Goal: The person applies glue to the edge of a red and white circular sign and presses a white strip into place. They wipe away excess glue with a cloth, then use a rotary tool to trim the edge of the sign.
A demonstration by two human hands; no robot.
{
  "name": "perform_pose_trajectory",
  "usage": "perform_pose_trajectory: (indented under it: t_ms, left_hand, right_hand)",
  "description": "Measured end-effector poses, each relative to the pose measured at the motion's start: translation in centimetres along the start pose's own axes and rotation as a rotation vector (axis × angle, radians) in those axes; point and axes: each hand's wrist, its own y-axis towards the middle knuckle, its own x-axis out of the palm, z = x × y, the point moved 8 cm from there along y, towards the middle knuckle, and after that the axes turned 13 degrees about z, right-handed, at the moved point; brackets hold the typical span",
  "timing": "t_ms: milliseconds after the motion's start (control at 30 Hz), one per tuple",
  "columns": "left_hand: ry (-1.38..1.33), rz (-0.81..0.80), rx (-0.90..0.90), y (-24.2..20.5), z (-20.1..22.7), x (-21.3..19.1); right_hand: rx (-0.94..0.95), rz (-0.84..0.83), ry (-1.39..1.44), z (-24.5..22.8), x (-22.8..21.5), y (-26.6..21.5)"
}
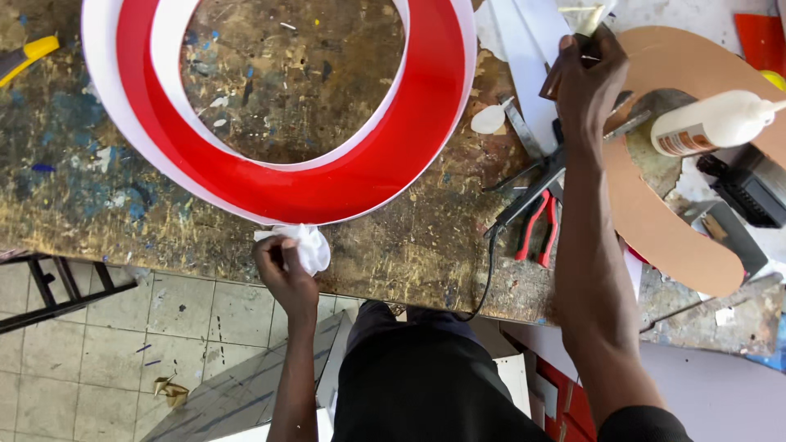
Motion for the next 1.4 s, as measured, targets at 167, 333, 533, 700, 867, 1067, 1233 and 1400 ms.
perform_pose_trajectory:
  t_ms: [167,333,533,700,867,1067,1233,1400]
  left_hand:
    - [0.117,-0.138,0.22,-0.1,2.1,-0.4]
    - [0.229,-0.223,0.407,0.9,0.5,-1.7]
    - [0.229,-0.223,0.58,2.9,3.2,-2.5]
    - [0.085,-0.435,0.58,1.0,4.8,-2.6]
    - [0.029,-0.636,0.486,0.3,-1.1,-2.9]
    - [-0.087,-0.592,0.373,5.3,-0.1,-3.4]
    - [-0.07,-0.443,0.487,6.6,-0.1,-1.4]
    - [-0.026,-0.37,0.54,6.1,-1.2,-1.4]
  right_hand:
    - [0.063,-0.04,-0.19,6.4,1.3,1.7]
    - [-0.291,0.204,-0.164,-6.3,-1.6,-4.8]
    - [0.911,0.044,0.78,-21.2,4.1,-29.2]
    - [0.161,-0.449,0.199,-18.9,12.8,-41.4]
    - [0.059,-0.384,-0.058,-19.0,14.1,-41.5]
    - [-0.082,-0.257,-0.177,-18.4,15.3,-42.1]
    - [-0.317,-0.157,-0.125,-20.2,14.1,-42.2]
    - [-0.385,-0.269,-0.041,-19.4,13.6,-41.9]
